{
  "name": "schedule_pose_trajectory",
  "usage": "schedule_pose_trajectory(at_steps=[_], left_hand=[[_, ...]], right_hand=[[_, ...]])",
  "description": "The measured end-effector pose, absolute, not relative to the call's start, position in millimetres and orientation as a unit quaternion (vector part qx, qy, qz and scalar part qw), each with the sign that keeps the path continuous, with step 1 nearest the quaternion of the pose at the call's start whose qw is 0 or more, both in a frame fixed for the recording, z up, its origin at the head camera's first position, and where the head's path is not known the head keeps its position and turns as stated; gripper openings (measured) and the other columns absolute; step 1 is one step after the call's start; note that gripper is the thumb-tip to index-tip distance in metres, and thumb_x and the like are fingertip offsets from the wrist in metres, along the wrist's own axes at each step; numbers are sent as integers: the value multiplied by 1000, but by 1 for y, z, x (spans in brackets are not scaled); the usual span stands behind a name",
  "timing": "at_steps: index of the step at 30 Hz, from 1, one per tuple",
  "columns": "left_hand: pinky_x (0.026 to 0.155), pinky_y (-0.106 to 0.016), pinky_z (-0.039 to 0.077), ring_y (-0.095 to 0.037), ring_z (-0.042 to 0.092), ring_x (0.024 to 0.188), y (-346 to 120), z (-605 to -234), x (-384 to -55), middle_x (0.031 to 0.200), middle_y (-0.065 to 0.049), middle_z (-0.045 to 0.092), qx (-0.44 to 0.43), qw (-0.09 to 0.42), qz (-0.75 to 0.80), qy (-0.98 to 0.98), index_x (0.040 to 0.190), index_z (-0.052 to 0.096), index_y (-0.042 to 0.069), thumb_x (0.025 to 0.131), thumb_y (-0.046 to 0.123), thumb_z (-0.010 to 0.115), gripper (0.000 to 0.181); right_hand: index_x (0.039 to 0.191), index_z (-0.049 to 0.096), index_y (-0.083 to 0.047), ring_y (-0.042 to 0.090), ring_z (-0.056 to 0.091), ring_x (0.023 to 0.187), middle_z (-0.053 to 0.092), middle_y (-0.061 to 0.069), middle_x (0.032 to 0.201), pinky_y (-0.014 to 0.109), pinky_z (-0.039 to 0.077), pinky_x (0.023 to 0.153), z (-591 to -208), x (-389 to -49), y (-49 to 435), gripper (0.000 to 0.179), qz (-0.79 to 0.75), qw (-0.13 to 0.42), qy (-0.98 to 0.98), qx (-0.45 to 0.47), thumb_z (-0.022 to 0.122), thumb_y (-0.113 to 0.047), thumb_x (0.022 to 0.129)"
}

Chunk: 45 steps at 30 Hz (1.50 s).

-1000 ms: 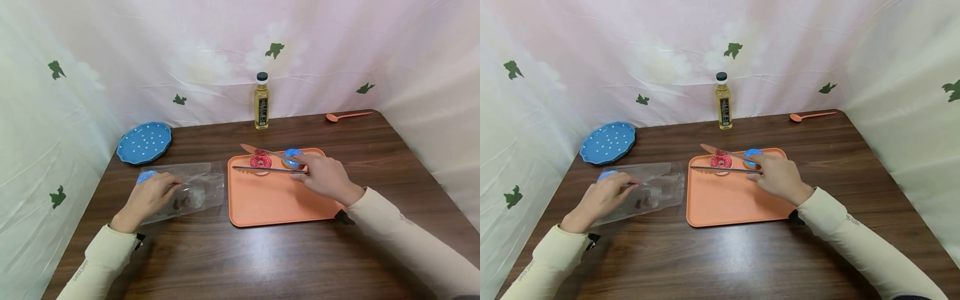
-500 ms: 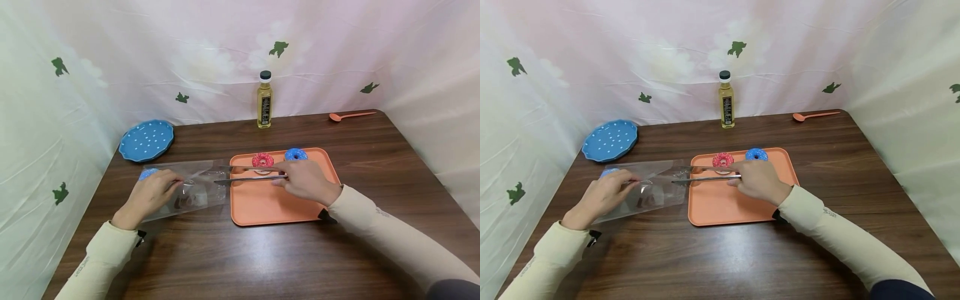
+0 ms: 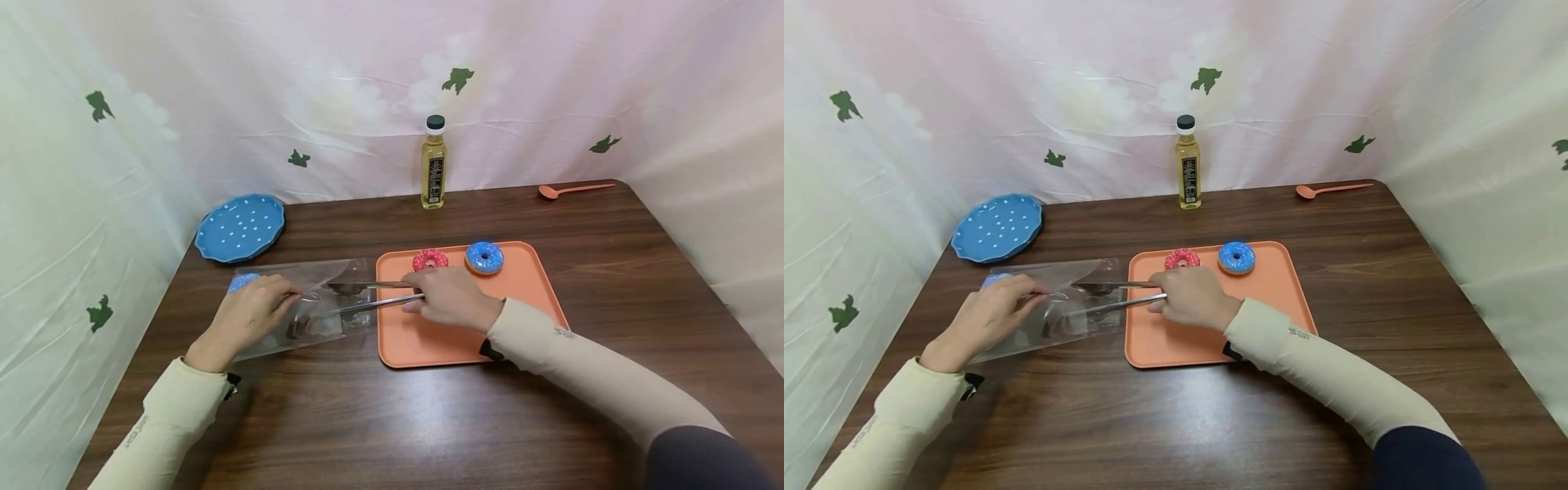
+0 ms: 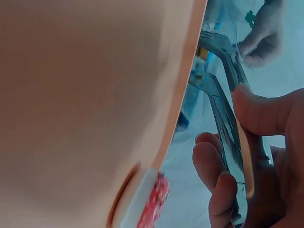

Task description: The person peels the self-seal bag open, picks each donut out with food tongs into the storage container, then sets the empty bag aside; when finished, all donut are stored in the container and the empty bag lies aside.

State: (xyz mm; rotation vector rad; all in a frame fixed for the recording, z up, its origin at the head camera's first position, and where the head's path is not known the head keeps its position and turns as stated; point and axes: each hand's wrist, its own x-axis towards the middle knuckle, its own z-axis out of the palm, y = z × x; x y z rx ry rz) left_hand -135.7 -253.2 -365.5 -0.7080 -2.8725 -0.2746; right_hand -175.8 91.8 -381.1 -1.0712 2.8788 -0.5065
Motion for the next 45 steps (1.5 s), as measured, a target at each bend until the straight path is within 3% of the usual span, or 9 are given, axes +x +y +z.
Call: schedule_pose_trajectory(at_steps=[4,9,16,21,26,35,39,45], left_hand=[[75,-44,56,-19,68,90,-252,-364,-137,98,1,72,-240,86,-91,-963,102,76,14,96,20,71,10],[73,-43,56,-18,67,88,-251,-362,-139,95,2,71,-240,84,-90,-963,101,75,15,96,20,71,9],[72,-43,56,-18,68,88,-249,-360,-140,98,2,72,-238,84,-96,-963,103,77,15,95,19,72,9],[72,-45,56,-20,69,89,-249,-358,-140,100,0,73,-232,84,-90,-965,104,77,14,95,17,73,11],[70,-45,56,-20,68,88,-248,-357,-139,99,-1,72,-230,90,-86,-965,104,77,15,94,16,73,10],[67,-44,56,-20,68,87,-247,-357,-138,99,-2,72,-227,102,-82,-965,103,77,14,94,17,73,10],[65,-43,56,-19,68,85,-248,-357,-139,98,-2,72,-228,105,-82,-964,103,77,13,95,17,73,9],[70,-46,56,-22,69,88,-248,-359,-139,99,-2,72,-225,97,-86,-966,103,76,14,95,18,72,10]], right_hand=[[112,74,-16,7,53,60,62,-11,76,28,41,45,-383,-179,75,32,-172,21,919,-355,77,-38,90],[104,71,-17,8,55,60,62,-10,77,28,42,46,-385,-183,57,28,-167,33,916,-363,76,-41,90],[135,64,-15,13,66,87,71,-1,112,32,51,57,-389,-188,35,52,-165,60,909,-378,72,-45,92],[138,61,-16,17,68,100,68,1,125,37,55,71,-389,-193,20,53,-158,66,904,-391,68,-45,95],[142,59,-16,18,66,108,64,3,133,40,56,77,-391,-197,7,56,-161,84,896,-405,68,-45,95],[139,61,-17,18,67,106,66,0,129,39,55,75,-395,-204,-12,57,-167,76,881,-435,72,-47,92],[129,67,-18,17,69,96,70,-2,116,38,55,69,-396,-203,-20,47,-165,68,880,-441,71,-47,92],[129,68,-19,15,69,89,71,-3,115,35,53,61,-397,-201,-22,45,-150,39,879,-451,68,-48,94]])
